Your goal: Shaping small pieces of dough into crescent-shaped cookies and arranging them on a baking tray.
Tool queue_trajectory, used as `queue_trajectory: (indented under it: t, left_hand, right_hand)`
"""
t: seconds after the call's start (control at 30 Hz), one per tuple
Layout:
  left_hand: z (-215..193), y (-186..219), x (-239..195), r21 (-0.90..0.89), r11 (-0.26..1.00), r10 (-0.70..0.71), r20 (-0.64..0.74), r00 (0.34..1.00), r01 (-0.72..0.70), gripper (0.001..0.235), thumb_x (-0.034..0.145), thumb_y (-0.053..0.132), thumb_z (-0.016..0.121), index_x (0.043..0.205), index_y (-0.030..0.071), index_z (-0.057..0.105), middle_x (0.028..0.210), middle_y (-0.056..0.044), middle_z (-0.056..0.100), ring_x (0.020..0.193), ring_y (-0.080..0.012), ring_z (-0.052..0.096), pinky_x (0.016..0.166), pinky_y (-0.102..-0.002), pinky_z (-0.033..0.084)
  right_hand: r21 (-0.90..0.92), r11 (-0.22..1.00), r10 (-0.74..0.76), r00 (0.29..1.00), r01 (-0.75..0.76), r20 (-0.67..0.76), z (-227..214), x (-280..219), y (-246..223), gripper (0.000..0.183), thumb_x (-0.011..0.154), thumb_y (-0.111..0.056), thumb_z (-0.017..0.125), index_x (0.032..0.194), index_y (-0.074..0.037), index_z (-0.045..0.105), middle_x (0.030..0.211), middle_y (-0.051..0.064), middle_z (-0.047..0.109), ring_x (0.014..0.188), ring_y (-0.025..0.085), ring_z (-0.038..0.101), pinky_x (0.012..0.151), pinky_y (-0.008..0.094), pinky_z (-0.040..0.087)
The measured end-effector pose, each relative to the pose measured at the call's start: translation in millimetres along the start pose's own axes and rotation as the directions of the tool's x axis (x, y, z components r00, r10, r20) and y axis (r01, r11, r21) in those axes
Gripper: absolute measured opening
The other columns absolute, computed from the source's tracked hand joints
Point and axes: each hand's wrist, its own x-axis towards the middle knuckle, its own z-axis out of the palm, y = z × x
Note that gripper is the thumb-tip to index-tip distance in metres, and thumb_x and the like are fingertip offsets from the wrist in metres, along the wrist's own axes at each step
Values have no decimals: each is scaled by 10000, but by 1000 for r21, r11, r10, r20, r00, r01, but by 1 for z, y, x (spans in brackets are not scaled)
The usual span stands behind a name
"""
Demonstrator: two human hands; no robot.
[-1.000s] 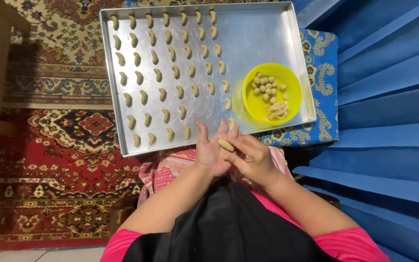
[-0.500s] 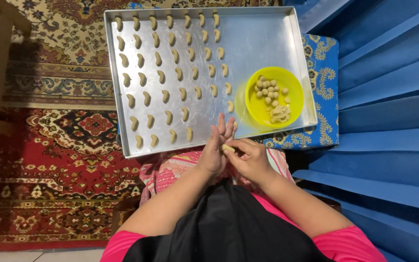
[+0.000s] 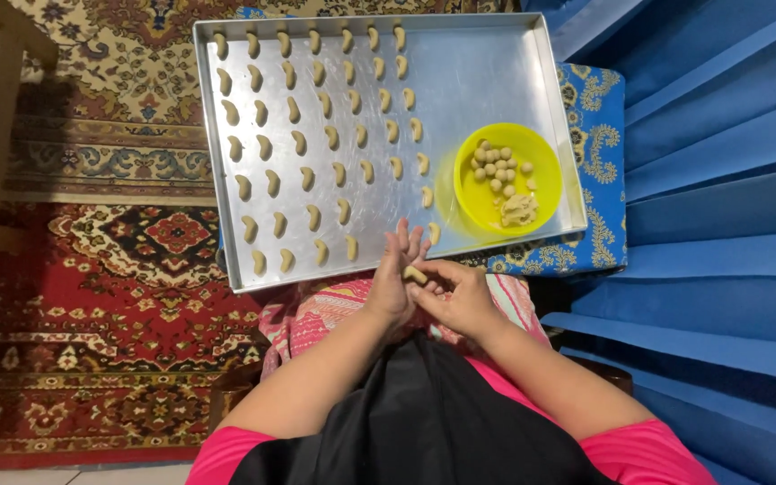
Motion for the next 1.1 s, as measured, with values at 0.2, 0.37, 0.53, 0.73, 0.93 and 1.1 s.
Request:
queue_trajectory:
  t: [0.2,0.37,0.53,0.73,0.93,1.1]
  left_hand:
    - [-10,4,3,-25,999,-38,18,999,39,978,906,827,243,1633,242,-51,1683,-208,-23,1525,-471,28,1192,-685,60]
    - [-27,-7,8,-9,1000,-27,-10,1000,27,964,922,812,276,1633,259,-66,1682,-182,-99,1520,-471,-39,1196,-675,6]
    - [-45,5,7,40,998,-43,-125,991,49,958,905,812,336,1643,298,9,1708,-128,-14,1553,-401,37,1223,-610,23]
    - [-71,-10,18,9,989,-142,-227,963,148,937,895,771,464,1638,282,170,1631,-47,379,1429,-242,431,1192,-513,211]
    - [-73,-10,24,55,984,-151,-234,960,168,802,929,647,562,1587,249,336,1538,-56,521,1371,-272,508,1176,-538,223]
    - [-74,-1,27,65,983,-145,-294,945,171,758,906,640,597,1530,243,427,1458,-48,600,1277,-239,582,1122,-489,289]
  right_hand:
    - [100,972,203,976,-211,81,3,8,17,253,808,-74,825,1053,-26,786,791,80,784,682,68,619,601,265,565]
    - [-75,975,217,973,-211,84,5,19,13,189,747,-116,871,928,-85,827,773,112,783,683,136,672,597,311,556]
    - [-215,940,259,964,-266,-62,9,50,64,185,723,-194,883,897,-167,828,735,54,712,659,146,639,641,307,541]
    - [-172,909,334,909,-381,-249,23,104,107,222,731,-268,878,895,-137,808,605,-31,626,589,90,551,575,271,483]
    - [-415,789,340,884,-454,-319,40,137,126,249,717,-327,855,898,-163,809,678,3,728,732,210,736,672,330,567]
    - [-525,708,347,880,-472,-324,50,149,118,278,707,-393,832,889,-184,806,706,-4,746,814,256,752,740,389,594]
